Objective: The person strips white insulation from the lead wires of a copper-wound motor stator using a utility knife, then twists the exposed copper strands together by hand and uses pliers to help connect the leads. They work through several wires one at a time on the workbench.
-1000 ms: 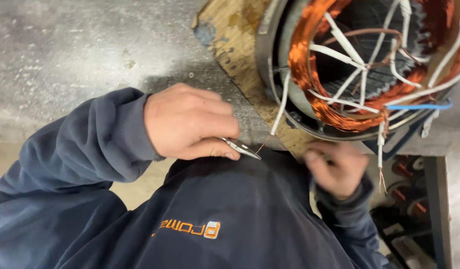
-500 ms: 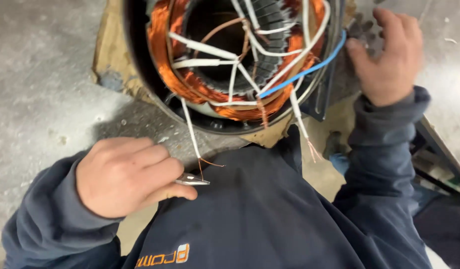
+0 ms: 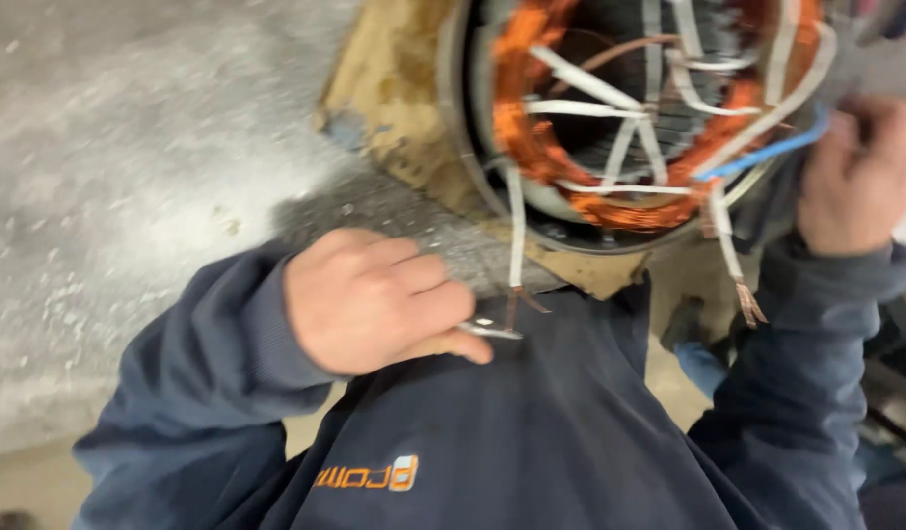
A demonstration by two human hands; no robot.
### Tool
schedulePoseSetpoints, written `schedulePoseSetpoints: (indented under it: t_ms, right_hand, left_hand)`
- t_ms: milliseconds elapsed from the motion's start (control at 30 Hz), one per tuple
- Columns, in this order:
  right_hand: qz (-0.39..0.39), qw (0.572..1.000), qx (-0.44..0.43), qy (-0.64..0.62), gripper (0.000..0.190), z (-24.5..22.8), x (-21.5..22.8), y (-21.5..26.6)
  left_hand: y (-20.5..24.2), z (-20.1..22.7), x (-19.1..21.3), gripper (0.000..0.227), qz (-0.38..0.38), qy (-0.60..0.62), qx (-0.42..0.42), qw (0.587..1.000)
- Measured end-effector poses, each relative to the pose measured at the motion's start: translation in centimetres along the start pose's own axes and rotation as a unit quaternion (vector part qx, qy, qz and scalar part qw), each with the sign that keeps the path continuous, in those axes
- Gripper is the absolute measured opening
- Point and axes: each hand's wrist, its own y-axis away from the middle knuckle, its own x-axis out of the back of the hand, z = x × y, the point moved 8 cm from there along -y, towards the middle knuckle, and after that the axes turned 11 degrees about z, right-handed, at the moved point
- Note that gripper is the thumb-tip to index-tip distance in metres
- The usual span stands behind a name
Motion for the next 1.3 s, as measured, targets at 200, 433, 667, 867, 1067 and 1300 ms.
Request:
schedulePoseSetpoints:
  t_ms: [200, 433, 667, 867, 1067, 1300]
  right_hand:
    - [0.159, 0.946, -0.253, -0.126, 0.023, 3.0, 1.4, 4.2]
    - [-0.16, 0.956, 0.133, -0.208, 0.018, -11.7, 12.9, -1.0]
    - [-0.221, 0.899, 0.351, -0.144, 0.04, -38.4, 9.6, -3.5]
    - [-0.211, 0.923, 0.296, -0.127, 0.042, -39.9, 5.5, -2.7]
    - [-0.136, 0.923, 0.338, -0.123, 0.038, -38.6, 5.8, -2.3]
    - [-0.16, 0.892, 0.41, -0.106, 0.035, -39.5, 6.2, -3.3]
  left_hand:
    - [1.0, -0.2, -0.4, 0.046, 0.011, -0.017, 0.015, 1.0]
    - [1.7, -1.2, -0.9, 0.047, 0.007, 0.015, 0.031, 0.999]
    - [2.0, -1.7, -0.6, 0.046, -0.021, 0.014, 0.04, 0.999]
    - [2.1, -3.0, -1.1, 0.044, -0.068, 0.06, 0.069, 0.993]
    - [1.9, -3.4, -2.2, 0.047, -0.084, 0.081, 0.066, 0.991]
    - [1.8, -3.1, -2.1, 0.049, -0.091, 0.076, 0.071, 0.99]
